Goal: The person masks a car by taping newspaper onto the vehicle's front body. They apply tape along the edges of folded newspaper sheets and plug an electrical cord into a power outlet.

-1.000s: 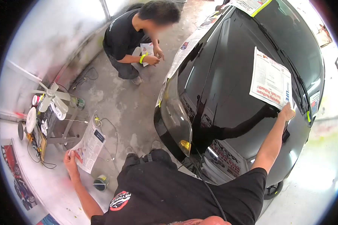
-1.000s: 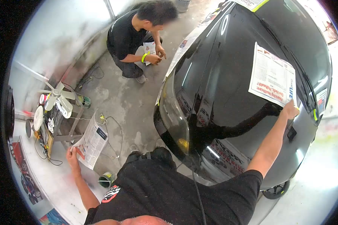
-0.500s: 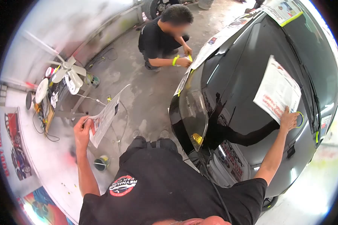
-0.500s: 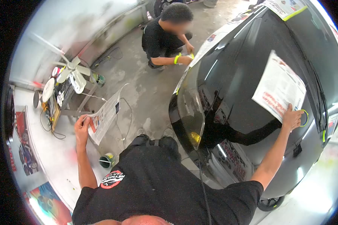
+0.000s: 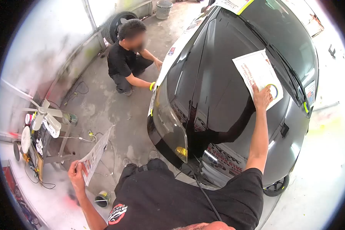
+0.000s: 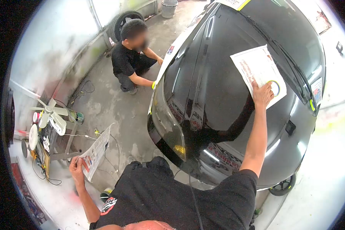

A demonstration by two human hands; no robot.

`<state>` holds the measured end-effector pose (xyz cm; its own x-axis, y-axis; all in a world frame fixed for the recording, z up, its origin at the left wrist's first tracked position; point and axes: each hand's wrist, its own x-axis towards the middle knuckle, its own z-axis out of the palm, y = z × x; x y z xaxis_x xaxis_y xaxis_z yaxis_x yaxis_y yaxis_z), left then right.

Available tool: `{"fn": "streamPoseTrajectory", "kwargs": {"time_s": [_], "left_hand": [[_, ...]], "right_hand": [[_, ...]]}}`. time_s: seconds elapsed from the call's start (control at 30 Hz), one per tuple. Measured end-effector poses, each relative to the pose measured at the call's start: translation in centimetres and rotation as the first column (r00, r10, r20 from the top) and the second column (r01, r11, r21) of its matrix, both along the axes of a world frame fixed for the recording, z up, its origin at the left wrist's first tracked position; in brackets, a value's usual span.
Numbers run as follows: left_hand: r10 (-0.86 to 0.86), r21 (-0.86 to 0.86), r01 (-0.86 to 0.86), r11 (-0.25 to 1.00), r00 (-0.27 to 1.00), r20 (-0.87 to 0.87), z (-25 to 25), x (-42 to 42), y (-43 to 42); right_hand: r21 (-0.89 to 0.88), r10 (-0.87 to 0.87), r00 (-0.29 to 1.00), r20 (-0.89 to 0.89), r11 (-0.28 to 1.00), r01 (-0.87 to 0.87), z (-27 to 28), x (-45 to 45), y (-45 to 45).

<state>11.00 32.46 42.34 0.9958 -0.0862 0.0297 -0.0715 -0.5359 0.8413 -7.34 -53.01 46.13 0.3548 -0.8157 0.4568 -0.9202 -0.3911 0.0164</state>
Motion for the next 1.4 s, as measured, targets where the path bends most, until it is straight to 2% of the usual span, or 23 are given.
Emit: {"fn": "streamPoseTrajectory", "kwargs": {"time_s": [0.1,0.2,0.37,0.5,0.67,0.73,0.8,0.83,0.93,1.0,1.13,1.17,1.2,1.23,1.27,1.3,1.33,1.4], "left_hand": [[-0.023,0.061,0.026,0.998,0.999,-0.047,1.8,-0.4,-0.7],[-0.013,0.05,0.015,0.999,1.0,-0.023,1.1,-1.0,-0.3],[0.007,0.036,-0.003,0.999,0.993,-0.12,1.9,-1.9,-1.7],[0.021,0.084,-0.013,0.996,0.994,-0.104,1.6,-1.3,-2.6],[-0.058,0.061,0.067,0.996,0.988,-0.141,2.6,0.1,-3.4],[-0.087,0.026,0.091,0.995,0.988,-0.131,2.4,0.6,-3.7],[-0.128,0.021,0.132,0.991,0.983,-0.13,2.6,1.0,-3.9],[-0.137,0.022,0.141,0.99,0.983,-0.124,2.3,1.2,-3.5],[-0.158,0.003,0.159,0.987,0.981,-0.113,2.2,1.9,-3.4],[-0.142,0.015,0.143,0.99,0.988,-0.063,2.2,2.2,-3.8],[-0.214,-0.035,0.211,0.977,0.973,-0.083,2.9,3.9,-4.0],[-0.249,-0.038,0.247,0.968,0.967,-0.06,2.7,4.7,-3.9],[-0.268,-0.032,0.267,0.963,0.962,-0.043,2.6,5.2,-3.6],[-0.31,0.014,0.31,0.95,0.951,-0.002,3.0,5.9,-3.9],[-0.285,-0.009,0.285,0.959,0.957,-0.061,3.0,6.5,-3.9],[-0.226,-0.058,0.222,0.973,0.97,-0.085,4.0,6.8,-5.0],[-0.157,-0.185,0.12,0.975,0.968,-0.196,5.1,7.2,-6.2],[-0.241,-0.258,0.203,0.945,0.962,-0.126,2.8,9.8,-5.2]], "right_hand": [[0.013,-0.014,1.0,-0.011,1.0,0.014,0.9,1.3,-4.1],[0.002,-0.056,0.994,-0.091,0.998,0.056,2.3,2.4,-7.6],[-0.083,-0.068,0.987,-0.146,0.995,0.057,3.1,1.9,-11.2],[-0.016,-0.049,0.995,-0.093,0.999,0.048,3.1,0.8,-12.5],[-0.051,-0.041,0.999,-0.013,0.998,0.041,2.9,-0.3,-11.0],[-0.022,-0.047,0.998,-0.051,0.999,0.046,2.9,-0.8,-9.4],[-0.092,-0.04,0.968,-0.249,0.996,0.018,1.7,-2.3,-10.1],[-0.084,-0.055,0.996,-0.073,0.995,0.048,2.0,-2.0,-8.8],[-0.068,-0.063,0.995,-0.077,0.996,0.058,2.6,-2.5,-6.8],[-0.12,-0.046,0.996,-0.07,0.992,0.037,2.1,-3.5,-6.2],[-0.181,-0.054,0.996,-0.074,0.983,0.04,2.8,-3.7,-2.5],[-0.191,0.014,0.999,-0.035,0.981,-0.021,3.5,-2.9,-0.4],[-0.276,0.206,0.976,0.075,0.945,-0.178,3.1,-2.4,1.3],[-0.045,0.215,0.929,0.3,0.976,-0.211,4.4,-0.1,6.6],[-0.058,0.343,0.876,0.339,0.937,-0.345,4.3,1.6,11.4],[0.126,0.359,0.84,0.406,0.889,-0.44,5.9,3.8,18.4],[0.203,0.415,0.755,0.507,0.794,-0.573,5.3,5.4,23.8],[0.342,0.406,0.602,0.687,0.551,-0.762,4.0,8.2,34.0]]}}
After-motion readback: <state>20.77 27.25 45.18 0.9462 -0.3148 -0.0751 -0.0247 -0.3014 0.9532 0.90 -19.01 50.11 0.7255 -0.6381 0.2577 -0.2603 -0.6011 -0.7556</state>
